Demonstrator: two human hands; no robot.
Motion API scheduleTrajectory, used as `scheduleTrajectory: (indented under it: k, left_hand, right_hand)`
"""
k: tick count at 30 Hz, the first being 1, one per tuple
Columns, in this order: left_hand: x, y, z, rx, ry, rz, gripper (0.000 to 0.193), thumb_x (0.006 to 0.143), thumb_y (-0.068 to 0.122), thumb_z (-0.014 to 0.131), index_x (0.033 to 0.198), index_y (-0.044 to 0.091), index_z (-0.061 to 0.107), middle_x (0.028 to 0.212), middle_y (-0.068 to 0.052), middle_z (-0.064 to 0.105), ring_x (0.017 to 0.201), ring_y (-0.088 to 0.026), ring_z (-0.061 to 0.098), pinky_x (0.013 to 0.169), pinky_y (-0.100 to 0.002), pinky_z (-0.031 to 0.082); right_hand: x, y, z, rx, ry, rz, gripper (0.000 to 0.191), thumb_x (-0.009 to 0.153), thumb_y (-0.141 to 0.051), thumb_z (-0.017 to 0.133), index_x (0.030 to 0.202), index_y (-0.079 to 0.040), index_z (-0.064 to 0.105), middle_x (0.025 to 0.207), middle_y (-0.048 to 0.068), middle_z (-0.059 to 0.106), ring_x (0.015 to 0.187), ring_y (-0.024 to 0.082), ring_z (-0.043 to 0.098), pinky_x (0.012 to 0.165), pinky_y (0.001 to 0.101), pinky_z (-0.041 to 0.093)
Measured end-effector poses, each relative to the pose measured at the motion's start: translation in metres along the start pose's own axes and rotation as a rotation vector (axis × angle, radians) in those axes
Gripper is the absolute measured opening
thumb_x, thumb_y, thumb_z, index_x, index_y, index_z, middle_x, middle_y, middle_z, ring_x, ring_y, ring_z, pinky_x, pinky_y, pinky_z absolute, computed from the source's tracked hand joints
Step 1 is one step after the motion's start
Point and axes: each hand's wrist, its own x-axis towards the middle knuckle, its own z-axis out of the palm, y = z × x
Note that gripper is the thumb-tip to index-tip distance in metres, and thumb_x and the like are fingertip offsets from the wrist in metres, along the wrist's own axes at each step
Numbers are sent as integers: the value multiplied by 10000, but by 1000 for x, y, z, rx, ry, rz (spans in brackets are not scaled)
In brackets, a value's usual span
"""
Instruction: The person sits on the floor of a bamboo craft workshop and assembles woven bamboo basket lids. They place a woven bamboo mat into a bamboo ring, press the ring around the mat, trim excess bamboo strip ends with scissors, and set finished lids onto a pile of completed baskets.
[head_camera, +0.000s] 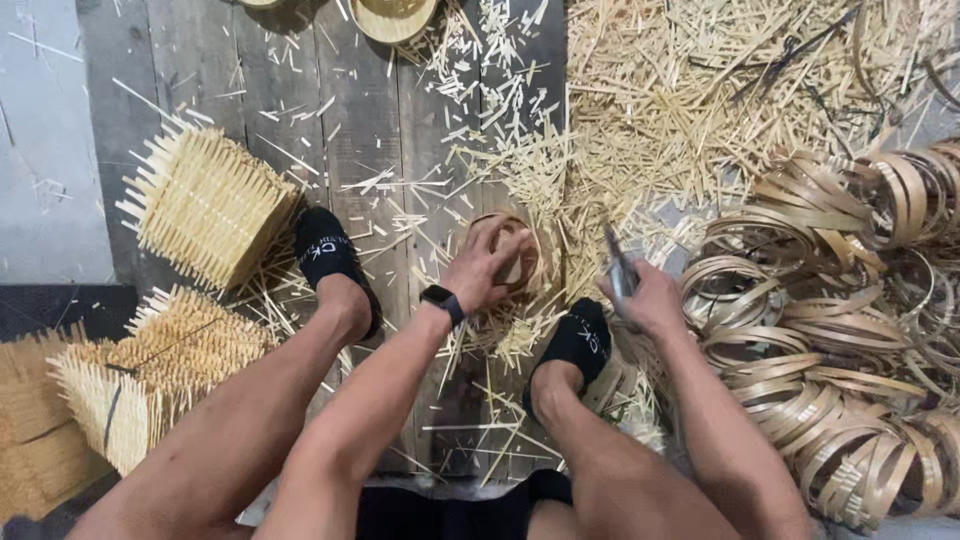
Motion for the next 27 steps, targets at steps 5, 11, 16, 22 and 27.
scheduleTrajectory:
  k: [5,11,16,22,27]
  left_hand:
    - [-21,33,18,-111,328,-306,1001,731,290,929,1496,37,334,1454,-288,381,1342,-470,414,1129,-549,364]
    - [-18,46,45,-89,467,-232,897,749,167,864,1513,32,413,1427,-251,492,1300,-458,500,1106,-484,433]
    - [-19,30,34,-143,407,-142,864,712,134,848,1489,98,472,1428,-218,531,1286,-425,551,1079,-462,485]
    - [-19,30,33,-136,353,-129,837,684,134,861,1445,97,516,1403,-223,535,1260,-425,554,1051,-462,485]
    - [-22,15,20,-190,237,-144,768,686,82,814,1414,135,577,1444,-190,526,1291,-377,564,1099,-426,491]
  right_hand:
    - [-11,-33,-8,-374,320,-476,588,780,-495,768,1063,-1,620,1016,196,613,964,375,605,851,482,512]
    - [21,-21,31,-586,314,-418,440,814,-392,735,1020,-17,634,951,160,608,893,317,609,760,449,527]
    - [39,6,24,-634,361,-493,215,845,-243,713,980,-87,653,929,116,616,843,271,631,715,417,550]
    - [34,-16,22,-515,480,-580,410,707,-361,730,912,-12,662,883,184,642,840,353,639,731,473,557]
    - [45,-10,5,-615,151,-396,269,866,-315,684,996,-81,698,923,167,669,846,335,672,744,472,566]
